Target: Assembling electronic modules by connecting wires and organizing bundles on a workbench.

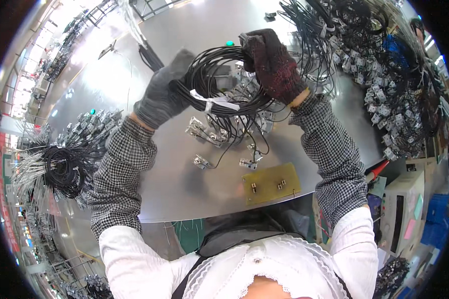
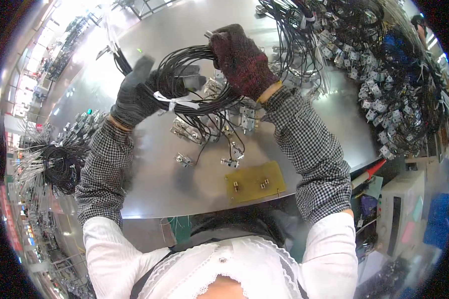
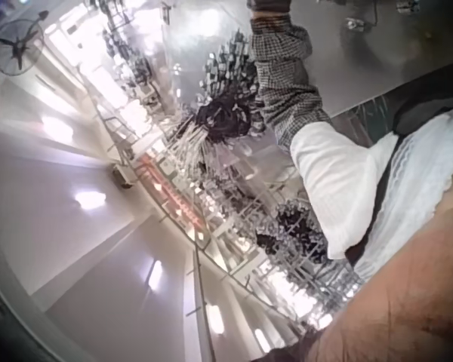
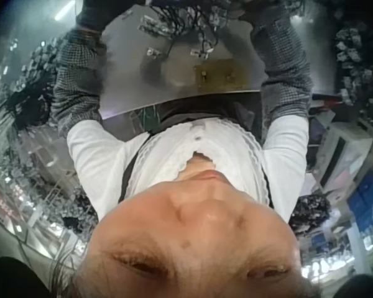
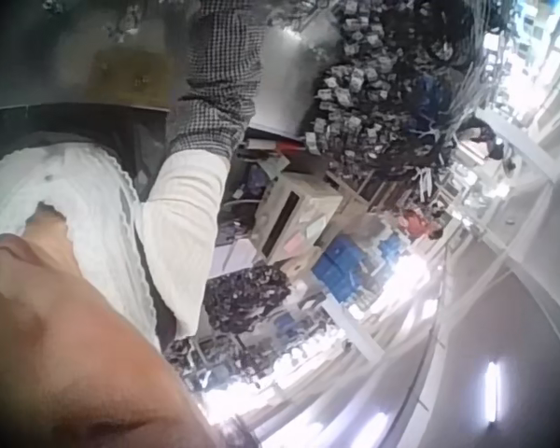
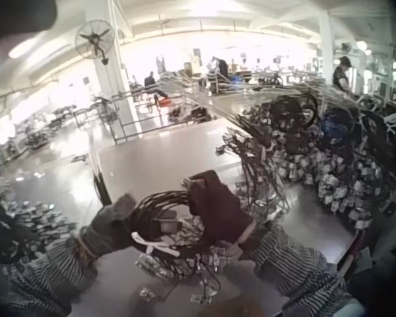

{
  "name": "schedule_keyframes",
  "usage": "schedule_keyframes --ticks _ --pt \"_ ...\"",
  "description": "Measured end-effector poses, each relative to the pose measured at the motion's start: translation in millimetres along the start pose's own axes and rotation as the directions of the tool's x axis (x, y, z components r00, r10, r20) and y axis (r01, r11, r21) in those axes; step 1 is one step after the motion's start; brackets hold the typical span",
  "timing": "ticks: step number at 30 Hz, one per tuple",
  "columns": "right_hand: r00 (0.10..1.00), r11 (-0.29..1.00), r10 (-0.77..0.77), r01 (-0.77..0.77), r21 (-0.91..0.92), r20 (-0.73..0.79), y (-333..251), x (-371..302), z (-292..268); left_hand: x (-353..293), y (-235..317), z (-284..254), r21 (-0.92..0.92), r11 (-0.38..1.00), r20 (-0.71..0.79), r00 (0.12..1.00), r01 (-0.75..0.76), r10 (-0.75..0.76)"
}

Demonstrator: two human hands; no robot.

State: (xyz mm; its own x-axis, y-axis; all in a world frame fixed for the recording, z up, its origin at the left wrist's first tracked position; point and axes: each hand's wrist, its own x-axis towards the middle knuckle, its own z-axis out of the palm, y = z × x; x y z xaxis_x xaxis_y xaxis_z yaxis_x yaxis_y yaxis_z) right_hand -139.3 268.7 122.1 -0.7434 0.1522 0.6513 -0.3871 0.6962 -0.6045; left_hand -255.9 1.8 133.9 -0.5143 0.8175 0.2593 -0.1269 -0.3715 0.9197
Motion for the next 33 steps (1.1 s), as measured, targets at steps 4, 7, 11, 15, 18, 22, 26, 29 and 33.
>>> schedule_keyframes --ticks 4,7,11,15,18,22,26,29,33 --pt "0.996 0.986 -0.06 0.071 -0.151 0.071 5.1 3.1 2.9 -17.7 -14.7 18.6 -0.6 0.791 0.199 0.98 0.122 0.001" --pt "0.859 0.766 -0.512 0.452 -0.457 -0.009 55.7 1.6 3.5 -14.5 -39.9 30.6 -0.543 0.837 -0.182 0.983 -0.069 -0.037" --pt "0.966 0.926 -0.075 0.16 -0.342 0.249 86.1 -15.8 -27.6 -22.0 -12.2 31.9 -0.56 0.818 -0.202 0.979 -0.129 0.016" --pt "0.838 0.607 -0.222 0.519 -0.602 0.499 180.1 -54.2 -97.3 -72.5 7.6 -49.7 -0.331 0.908 -0.623 0.782 -0.257 -0.006" --pt "0.875 0.505 -0.126 0.462 -0.729 0.468 188.0 -50.8 -119.7 -91.0 37.7 -75.0 -0.441 0.842 -0.513 0.857 -0.31 0.047" --pt "0.987 0.688 -0.024 0.129 -0.714 0.156 152.1 -33.4 -93.1 -65.7 29.2 -64.2 -0.42 0.782 -0.577 0.8 -0.461 0.161" --pt "0.995 0.738 -0.029 0.088 -0.669 0.098 175.3 -48.5 -97.9 -47.7 24.6 -22.1 -0.401 0.86 -0.314 0.93 -0.315 0.194" --pt "0.983 0.756 -0.035 0.145 -0.638 0.182 145.0 -49.6 -65.0 -61.6 25.4 -27.1 -0.407 0.846 -0.54 0.838 -0.345 0.082" --pt "0.968 0.756 0.017 0.153 -0.636 0.252 142.1 -67.3 -56.8 -51.4 13.2 -26.3 -0.537 0.789 -0.343 0.932 -0.299 0.12"
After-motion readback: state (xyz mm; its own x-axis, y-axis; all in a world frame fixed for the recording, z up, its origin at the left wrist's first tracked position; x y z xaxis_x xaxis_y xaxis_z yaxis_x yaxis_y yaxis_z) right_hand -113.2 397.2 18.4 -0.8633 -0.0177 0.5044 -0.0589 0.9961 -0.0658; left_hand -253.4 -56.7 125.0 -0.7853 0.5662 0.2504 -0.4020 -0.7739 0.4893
